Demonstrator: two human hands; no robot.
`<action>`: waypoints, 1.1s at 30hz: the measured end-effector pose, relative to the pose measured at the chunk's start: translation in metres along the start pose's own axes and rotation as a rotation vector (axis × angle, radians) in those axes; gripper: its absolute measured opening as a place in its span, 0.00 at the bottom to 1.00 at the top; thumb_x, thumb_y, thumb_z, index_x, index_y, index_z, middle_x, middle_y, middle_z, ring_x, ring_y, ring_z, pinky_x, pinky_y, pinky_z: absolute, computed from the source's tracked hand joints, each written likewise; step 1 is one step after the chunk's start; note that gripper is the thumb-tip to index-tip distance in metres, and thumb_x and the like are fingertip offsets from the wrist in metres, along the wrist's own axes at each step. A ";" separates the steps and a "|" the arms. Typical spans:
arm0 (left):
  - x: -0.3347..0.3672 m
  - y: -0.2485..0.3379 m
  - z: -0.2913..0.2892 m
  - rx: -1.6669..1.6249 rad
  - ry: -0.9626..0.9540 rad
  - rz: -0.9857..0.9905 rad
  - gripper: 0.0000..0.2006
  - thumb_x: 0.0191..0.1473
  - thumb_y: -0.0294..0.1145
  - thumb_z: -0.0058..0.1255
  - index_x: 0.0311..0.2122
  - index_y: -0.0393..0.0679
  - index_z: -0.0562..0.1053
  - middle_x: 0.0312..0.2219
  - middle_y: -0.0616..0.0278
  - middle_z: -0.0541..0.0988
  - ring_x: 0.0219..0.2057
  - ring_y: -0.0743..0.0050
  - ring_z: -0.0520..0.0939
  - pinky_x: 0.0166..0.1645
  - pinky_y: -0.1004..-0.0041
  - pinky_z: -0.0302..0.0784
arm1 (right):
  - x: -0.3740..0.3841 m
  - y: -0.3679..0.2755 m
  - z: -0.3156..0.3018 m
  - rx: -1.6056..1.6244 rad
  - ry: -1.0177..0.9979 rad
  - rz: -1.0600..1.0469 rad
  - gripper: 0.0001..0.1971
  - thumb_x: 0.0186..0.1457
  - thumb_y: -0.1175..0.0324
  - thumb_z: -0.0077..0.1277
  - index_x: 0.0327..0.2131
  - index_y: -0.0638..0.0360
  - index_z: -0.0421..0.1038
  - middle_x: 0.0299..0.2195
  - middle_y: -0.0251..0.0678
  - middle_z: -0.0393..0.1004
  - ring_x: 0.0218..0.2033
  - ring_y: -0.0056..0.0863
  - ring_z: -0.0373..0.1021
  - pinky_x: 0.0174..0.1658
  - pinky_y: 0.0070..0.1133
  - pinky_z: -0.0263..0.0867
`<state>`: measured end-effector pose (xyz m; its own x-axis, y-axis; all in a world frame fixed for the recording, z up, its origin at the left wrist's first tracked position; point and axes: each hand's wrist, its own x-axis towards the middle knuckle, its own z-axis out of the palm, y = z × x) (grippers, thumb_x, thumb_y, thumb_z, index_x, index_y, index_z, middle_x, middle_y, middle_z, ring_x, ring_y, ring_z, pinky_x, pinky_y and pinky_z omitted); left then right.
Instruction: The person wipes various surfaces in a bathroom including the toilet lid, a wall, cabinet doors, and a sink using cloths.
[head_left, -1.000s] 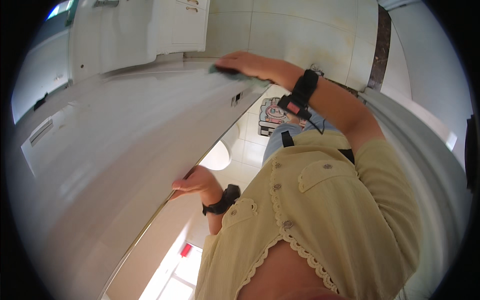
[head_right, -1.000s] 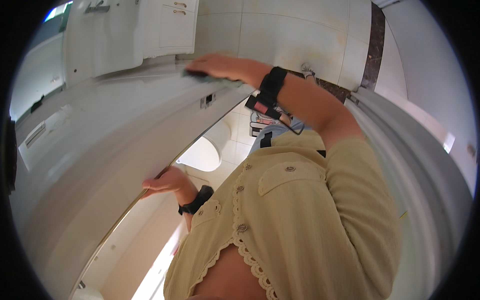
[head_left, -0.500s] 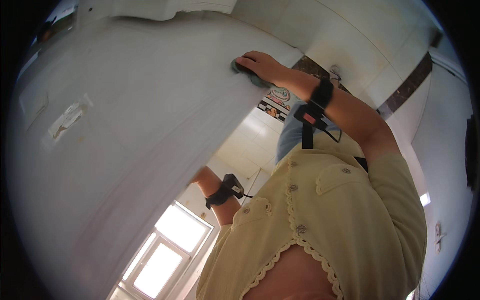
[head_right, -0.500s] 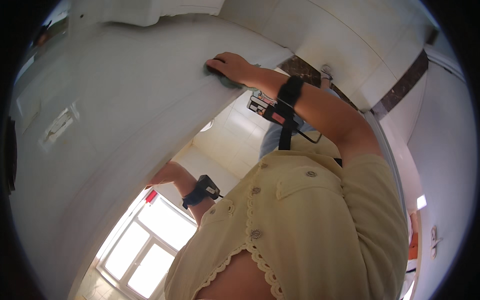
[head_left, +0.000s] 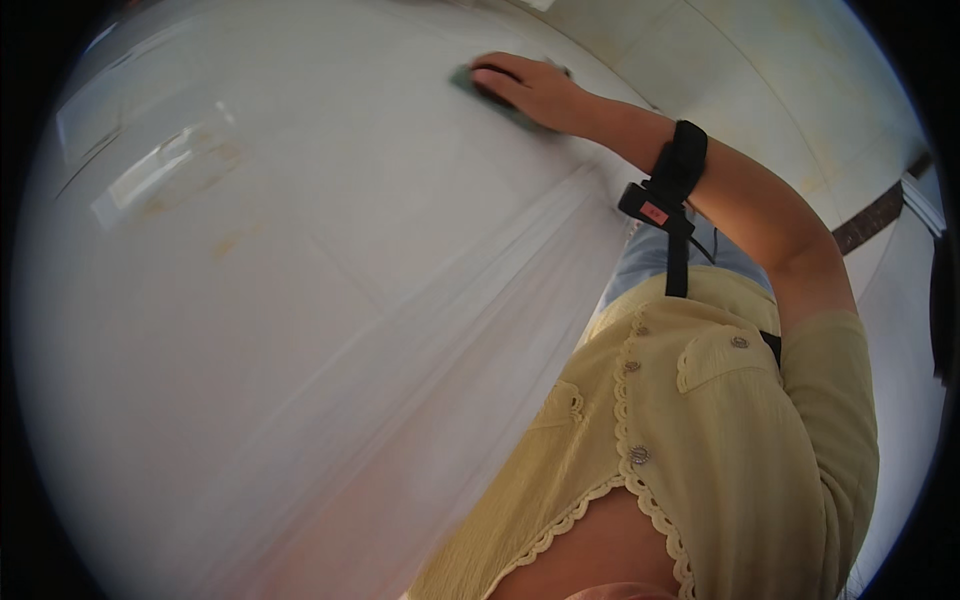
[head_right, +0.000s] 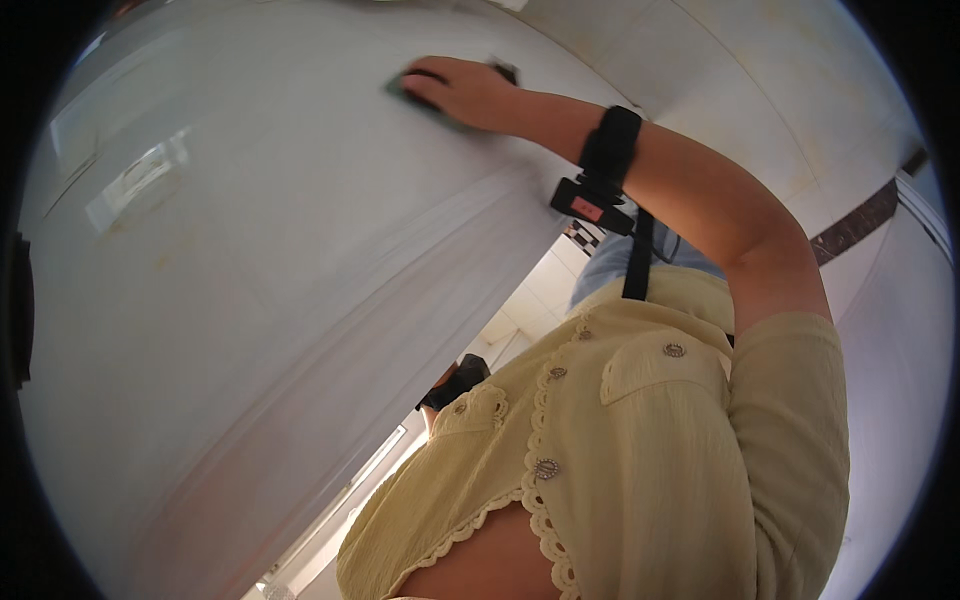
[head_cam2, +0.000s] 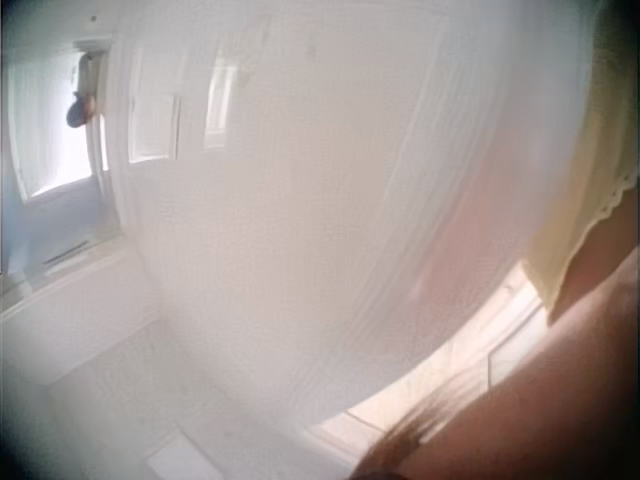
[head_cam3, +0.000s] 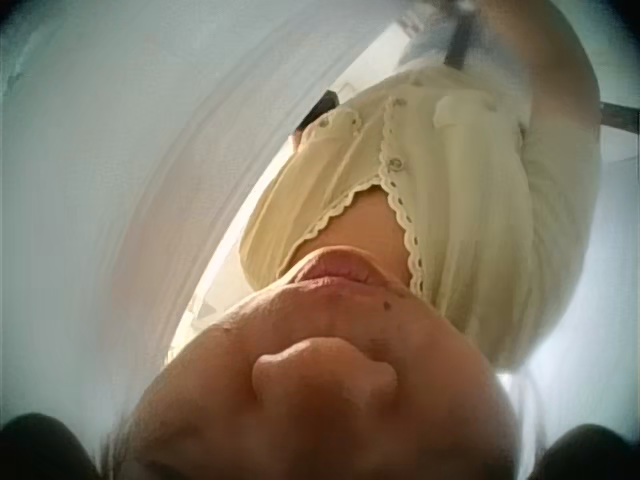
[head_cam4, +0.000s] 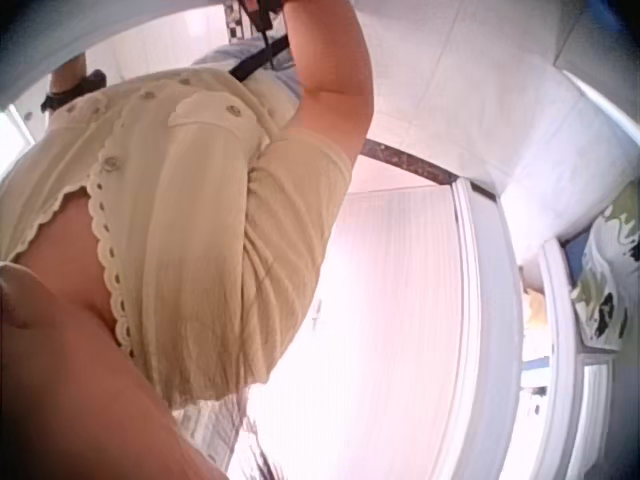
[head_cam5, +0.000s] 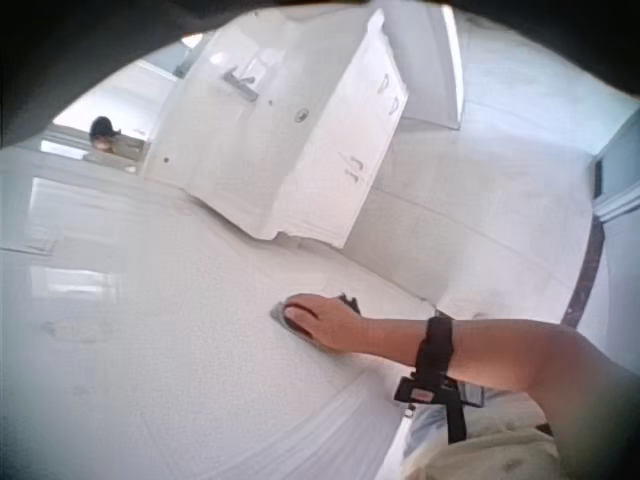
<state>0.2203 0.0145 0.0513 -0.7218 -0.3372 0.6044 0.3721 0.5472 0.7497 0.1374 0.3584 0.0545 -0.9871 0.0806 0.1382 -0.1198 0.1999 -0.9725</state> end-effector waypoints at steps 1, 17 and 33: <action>-0.002 0.000 -0.003 -0.023 -0.011 -0.018 0.21 0.56 0.47 0.37 0.45 0.40 0.66 0.39 0.56 0.72 0.43 0.64 0.72 0.44 0.65 0.72 | -0.007 0.008 -0.005 -0.046 -0.015 0.151 0.21 0.60 0.52 0.37 0.50 0.54 0.65 0.45 0.30 0.69 0.47 0.20 0.63 0.51 0.18 0.57; -0.022 0.013 -0.022 -0.454 -0.223 -0.290 0.22 0.57 0.49 0.37 0.47 0.41 0.67 0.42 0.58 0.72 0.48 0.65 0.69 0.50 0.64 0.67 | 0.007 0.061 0.071 0.106 -0.076 -0.126 0.23 0.61 0.63 0.37 0.58 0.55 0.51 0.59 0.41 0.52 0.60 0.34 0.49 0.61 0.24 0.44; -0.061 0.065 0.011 -0.858 -0.161 -0.558 0.24 0.56 0.53 0.36 0.50 0.47 0.66 0.48 0.67 0.70 0.53 0.69 0.64 0.60 0.61 0.51 | 0.044 0.049 0.119 0.137 0.331 -0.247 0.24 0.57 0.67 0.41 0.57 0.62 0.52 0.57 0.46 0.53 0.59 0.38 0.50 0.60 0.26 0.46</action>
<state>0.2821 0.0790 0.0605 -0.9651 -0.2346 0.1166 0.2064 -0.4068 0.8899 0.0759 0.2552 -0.0096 -0.8427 0.3596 0.4007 -0.3829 0.1230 -0.9156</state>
